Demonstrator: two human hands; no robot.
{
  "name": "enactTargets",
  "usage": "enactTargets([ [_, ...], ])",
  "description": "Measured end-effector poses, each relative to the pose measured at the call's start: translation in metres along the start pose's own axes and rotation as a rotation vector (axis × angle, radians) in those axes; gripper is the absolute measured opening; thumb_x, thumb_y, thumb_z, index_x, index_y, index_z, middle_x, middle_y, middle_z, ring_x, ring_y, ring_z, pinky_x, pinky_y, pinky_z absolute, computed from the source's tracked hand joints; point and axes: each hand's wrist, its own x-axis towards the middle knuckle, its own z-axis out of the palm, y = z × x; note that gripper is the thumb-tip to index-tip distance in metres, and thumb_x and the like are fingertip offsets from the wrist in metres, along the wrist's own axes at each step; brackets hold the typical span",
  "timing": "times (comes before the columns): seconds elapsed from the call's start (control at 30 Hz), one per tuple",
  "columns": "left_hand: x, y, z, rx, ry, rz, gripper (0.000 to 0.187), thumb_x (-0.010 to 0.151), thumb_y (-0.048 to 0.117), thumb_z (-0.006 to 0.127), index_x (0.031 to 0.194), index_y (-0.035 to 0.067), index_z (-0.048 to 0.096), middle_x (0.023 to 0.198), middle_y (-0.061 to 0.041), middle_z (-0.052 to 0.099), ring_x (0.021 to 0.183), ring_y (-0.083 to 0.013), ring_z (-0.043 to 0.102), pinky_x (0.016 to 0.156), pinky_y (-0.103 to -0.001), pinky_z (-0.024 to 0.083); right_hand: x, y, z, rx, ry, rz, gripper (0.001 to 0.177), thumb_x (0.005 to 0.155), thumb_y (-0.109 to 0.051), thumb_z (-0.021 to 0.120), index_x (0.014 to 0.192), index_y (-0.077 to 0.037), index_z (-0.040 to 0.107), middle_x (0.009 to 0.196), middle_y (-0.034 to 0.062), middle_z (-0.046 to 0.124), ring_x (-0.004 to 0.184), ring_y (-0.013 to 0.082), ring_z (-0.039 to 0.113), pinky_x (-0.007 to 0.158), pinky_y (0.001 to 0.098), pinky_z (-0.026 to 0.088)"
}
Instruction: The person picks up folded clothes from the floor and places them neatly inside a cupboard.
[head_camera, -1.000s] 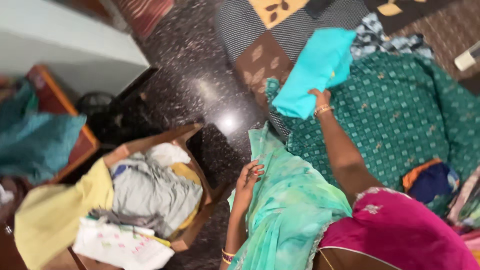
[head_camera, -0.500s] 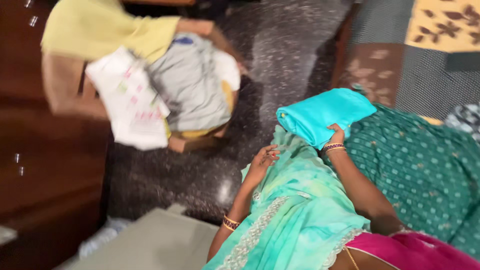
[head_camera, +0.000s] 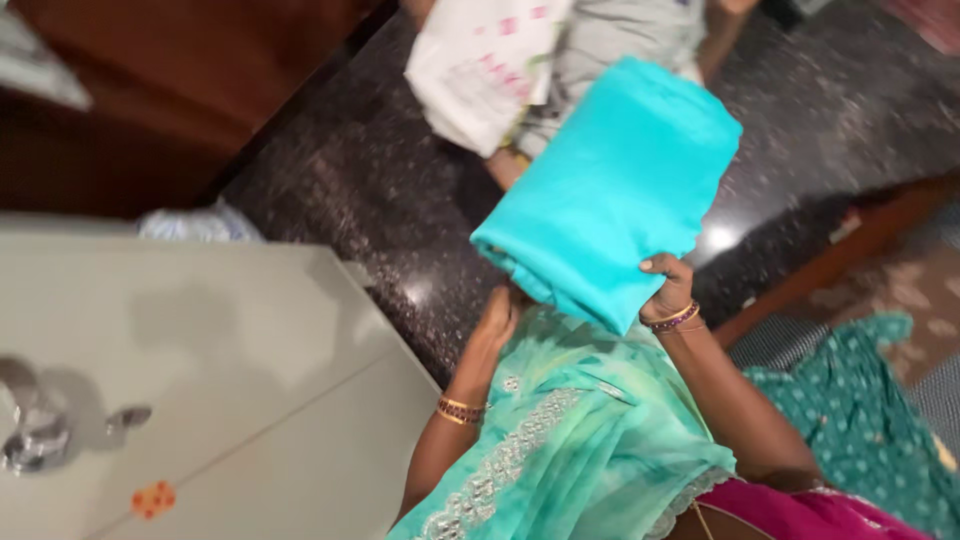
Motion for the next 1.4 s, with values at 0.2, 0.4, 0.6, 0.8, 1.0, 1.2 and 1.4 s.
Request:
enactTargets([
  [0.2,-0.008,0.01,-0.031,-0.379,0.055,0.12,0.047,0.104,0.035,0.048,0.144,0.01,0.05,0.132,-0.01,0.064,0.115,-0.0244,0.064,0.095,-0.04,0.052,0.03,0.055,0.086,-0.081,-0.224,0.359,0.077,0.068,-0.002,0.059,0.144,0.008,0.045,0.132,0.0257,0.06,0.116,0.0426,0.063,0.102,0.055,0.053],
  [0.4,-0.036,0.039,-0.061,-0.623,0.145,0.299,0.05,0.103,0.038,0.047,0.145,0.009,0.048,0.134,-0.011,0.062,0.117,-0.0259,0.062,0.097,-0.041,0.051,0.055,0.113,0.11,-0.559,-0.374,0.484,0.09,0.059,0.0,0.064,0.146,0.001,0.041,0.13,0.0184,0.06,0.119,0.0343,0.061,0.103,0.048,0.051],
  [0.6,-0.044,0.08,-0.082,-0.741,0.217,0.454,0.054,0.103,0.041,0.047,0.146,0.008,0.047,0.136,-0.012,0.06,0.119,-0.0274,0.061,0.098,-0.043,0.05,0.116,0.132,0.13,-0.954,-0.743,0.602,0.085,0.071,-0.01,0.079,0.148,0.001,0.046,0.135,0.0135,0.062,0.127,0.0243,0.056,0.108,0.0423,0.046],
  [0.8,-0.033,0.126,-0.094,-0.783,0.244,0.527,0.057,0.103,0.044,0.047,0.147,0.008,0.045,0.138,-0.013,0.058,0.121,-0.0289,0.059,0.1,-0.045,0.049,0.218,0.154,0.13,-0.916,-0.959,0.788,0.085,0.085,-0.036,0.08,0.153,0.0,0.043,0.148,0.012,0.055,0.136,0.0226,0.049,0.114,0.0414,0.041],
  [1.0,-0.018,0.164,-0.099,-0.822,0.261,0.588,0.061,0.103,0.047,0.046,0.149,0.007,0.043,0.141,-0.014,0.057,0.123,-0.0304,0.058,0.101,-0.047,0.048,0.299,0.174,0.127,-0.446,-0.849,0.956,0.094,0.086,-0.047,0.082,0.155,-0.002,0.037,0.151,0.0144,0.05,0.139,0.0296,0.05,0.114,0.049,0.043],
  [1.2,0.004,0.199,-0.109,-0.861,0.239,0.611,0.065,0.102,0.05,0.046,0.15,0.006,0.042,0.143,-0.015,0.055,0.126,-0.0318,0.056,0.103,-0.048,0.048,0.356,0.189,0.187,-0.297,-0.798,0.892,0.085,0.088,-0.042,0.081,0.152,-0.002,0.042,0.142,0.0166,0.057,0.129,0.0325,0.058,0.107,0.0501,0.05],
  [1.4,0.029,0.242,-0.142,-0.878,0.203,0.603,0.068,0.102,0.053,0.045,0.151,0.006,0.04,0.145,-0.016,0.053,0.128,-0.0333,0.055,0.105,-0.05,0.047,0.403,0.232,0.252,-0.475,-0.576,0.794,0.072,0.09,-0.026,0.075,0.147,0.006,0.046,0.132,0.0237,0.061,0.118,0.0356,0.064,0.101,0.0508,0.052],
])
